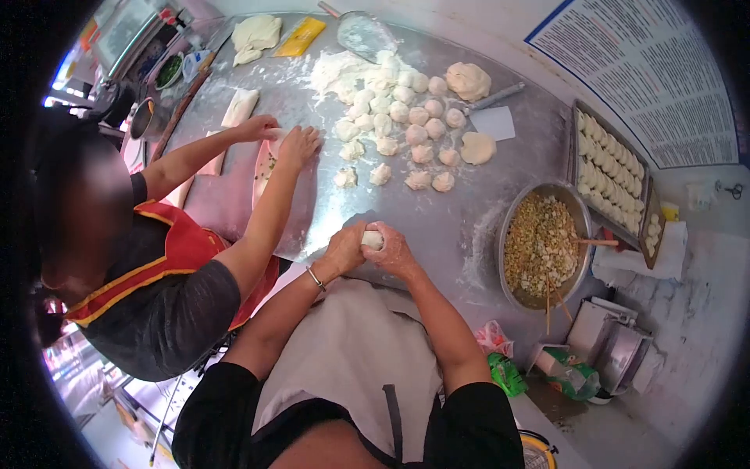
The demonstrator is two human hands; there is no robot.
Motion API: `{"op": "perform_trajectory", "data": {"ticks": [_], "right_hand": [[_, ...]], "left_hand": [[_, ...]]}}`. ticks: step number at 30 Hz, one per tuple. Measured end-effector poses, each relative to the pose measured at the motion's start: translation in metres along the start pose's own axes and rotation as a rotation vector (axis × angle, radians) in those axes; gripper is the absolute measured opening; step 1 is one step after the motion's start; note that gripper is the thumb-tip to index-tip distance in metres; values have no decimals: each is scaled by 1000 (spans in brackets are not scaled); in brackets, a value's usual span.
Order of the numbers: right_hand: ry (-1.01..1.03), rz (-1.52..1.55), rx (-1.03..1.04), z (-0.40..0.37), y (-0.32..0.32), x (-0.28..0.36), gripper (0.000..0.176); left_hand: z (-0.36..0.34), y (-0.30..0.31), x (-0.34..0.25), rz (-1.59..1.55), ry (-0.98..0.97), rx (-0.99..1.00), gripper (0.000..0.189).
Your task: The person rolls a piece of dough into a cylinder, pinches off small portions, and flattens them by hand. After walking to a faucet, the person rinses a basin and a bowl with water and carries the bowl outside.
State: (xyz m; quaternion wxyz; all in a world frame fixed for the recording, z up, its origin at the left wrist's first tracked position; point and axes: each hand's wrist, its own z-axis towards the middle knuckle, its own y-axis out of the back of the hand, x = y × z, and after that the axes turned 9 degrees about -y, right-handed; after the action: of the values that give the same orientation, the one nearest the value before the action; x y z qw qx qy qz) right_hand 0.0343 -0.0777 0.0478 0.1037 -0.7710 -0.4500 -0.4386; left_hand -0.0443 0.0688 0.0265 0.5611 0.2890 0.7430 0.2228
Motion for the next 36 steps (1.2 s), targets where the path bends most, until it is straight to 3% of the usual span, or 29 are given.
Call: {"op": "perform_trajectory", "data": {"ticks": [5,8,11,13,14,16,17,18,20,22,24,26,29,32,35,36], "right_hand": [[167,-117,-238,3,-3,-27,43],[174,-133,-243,4,3,-24,36],[-89,107,-91,-7,13,-10,32],[-84,260,53,-21,20,-3,29],[-80,333,122,-27,27,3,28],[168,285,148,-54,51,32,31],[299,264,161,-57,61,41,32],[356,136,28,-53,67,39,36],[488,-141,-232,-35,86,41,43],[568,-696,-387,-6,89,-14,50],[609,-792,-434,6,89,-19,55],[603,-440,-327,4,81,-22,56],[675,-209,-160,-5,55,-6,52],[331,-133,4,7,51,-27,54],[280,-34,-27,8,50,-36,54],[242,-6,-18,8,49,-34,54]], "left_hand": [[6,-18,-8,124,-14,-11,36],[9,-19,-21,123,52,7,36],[9,-21,-24,126,46,-2,37],[8,-29,-10,153,-32,-34,36],[15,-29,6,37,61,-57,36],[26,-29,37,-212,262,-103,35],[25,-19,24,-508,363,-190,35],[15,1,-2,-797,466,-264,37],[11,17,-13,-1322,488,-324,41],[13,15,-5,-1785,299,-240,44],[19,-2,8,-1889,268,-270,51],[21,-22,-3,-1929,348,-396,52],[18,-27,-34,-2075,318,-250,56],[-1,-11,-41,-1609,418,-202,64],[-27,-8,-36,-752,124,-235,76],[-26,-9,-36,-840,192,-276,80]]}}
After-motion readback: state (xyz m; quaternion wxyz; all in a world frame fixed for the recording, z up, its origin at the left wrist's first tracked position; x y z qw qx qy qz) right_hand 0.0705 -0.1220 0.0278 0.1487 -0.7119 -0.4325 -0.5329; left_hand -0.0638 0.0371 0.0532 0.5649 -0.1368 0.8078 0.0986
